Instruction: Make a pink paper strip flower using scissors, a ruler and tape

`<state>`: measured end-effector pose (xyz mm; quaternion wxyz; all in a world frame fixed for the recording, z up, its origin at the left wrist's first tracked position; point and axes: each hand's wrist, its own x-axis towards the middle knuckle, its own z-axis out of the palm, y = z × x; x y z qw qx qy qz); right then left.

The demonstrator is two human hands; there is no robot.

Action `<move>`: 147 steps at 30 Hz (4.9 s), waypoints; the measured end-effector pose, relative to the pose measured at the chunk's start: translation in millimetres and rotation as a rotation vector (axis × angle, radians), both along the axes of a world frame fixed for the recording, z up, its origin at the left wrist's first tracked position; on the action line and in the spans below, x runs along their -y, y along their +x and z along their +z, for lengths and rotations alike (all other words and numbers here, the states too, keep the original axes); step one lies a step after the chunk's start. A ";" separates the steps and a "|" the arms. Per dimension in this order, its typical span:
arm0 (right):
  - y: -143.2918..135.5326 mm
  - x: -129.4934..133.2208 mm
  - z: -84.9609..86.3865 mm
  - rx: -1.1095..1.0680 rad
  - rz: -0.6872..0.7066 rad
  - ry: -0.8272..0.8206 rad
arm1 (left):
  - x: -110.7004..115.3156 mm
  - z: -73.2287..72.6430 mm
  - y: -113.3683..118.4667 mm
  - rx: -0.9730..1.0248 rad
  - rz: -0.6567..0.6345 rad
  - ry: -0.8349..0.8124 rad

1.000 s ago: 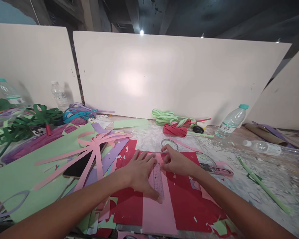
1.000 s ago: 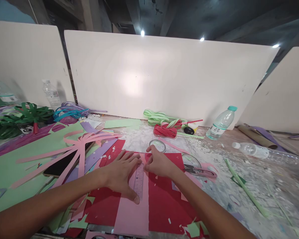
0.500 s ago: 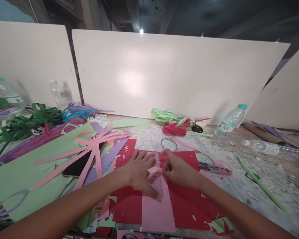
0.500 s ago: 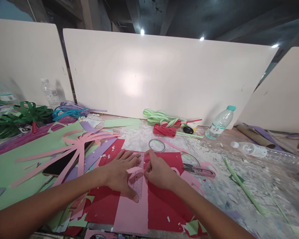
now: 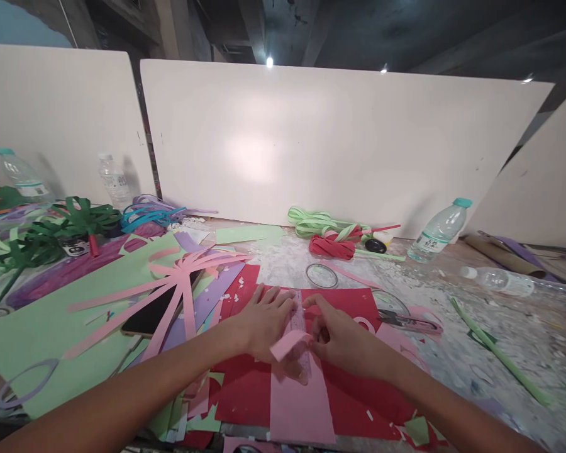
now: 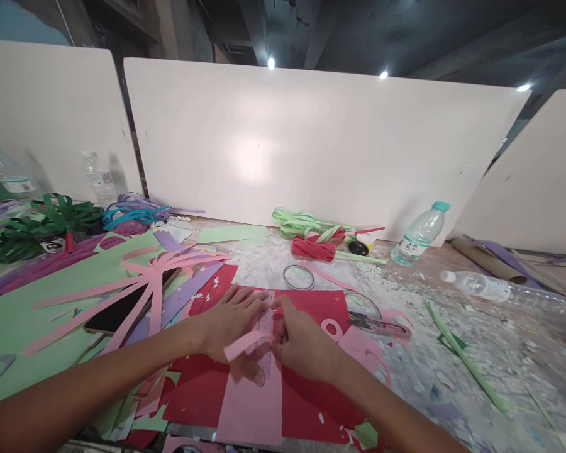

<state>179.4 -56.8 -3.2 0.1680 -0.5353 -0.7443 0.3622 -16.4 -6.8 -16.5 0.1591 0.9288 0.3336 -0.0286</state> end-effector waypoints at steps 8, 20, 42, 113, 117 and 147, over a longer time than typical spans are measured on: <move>0.0 10.6 5.9 -0.149 0.017 -0.178 | -2.0 -10.9 1.1 -0.015 0.031 0.067; 4.8 -5.1 -9.7 -0.098 -0.055 -0.147 | -6.4 -1.0 -6.0 -0.064 0.063 -0.058; 2.1 -34.9 -19.7 -0.226 -0.215 -0.206 | -18.2 10.5 -15.5 -0.030 -0.056 -0.025; -5.1 -7.1 -5.4 0.018 0.117 0.081 | 45.6 1.5 -10.5 0.087 0.072 0.161; -1.4 -7.2 -1.5 -0.014 0.145 0.007 | 46.0 4.0 -9.5 0.102 0.080 0.132; 2.2 -22.5 -13.3 0.129 -0.091 0.239 | 3.2 26.3 -9.4 0.021 -0.203 0.188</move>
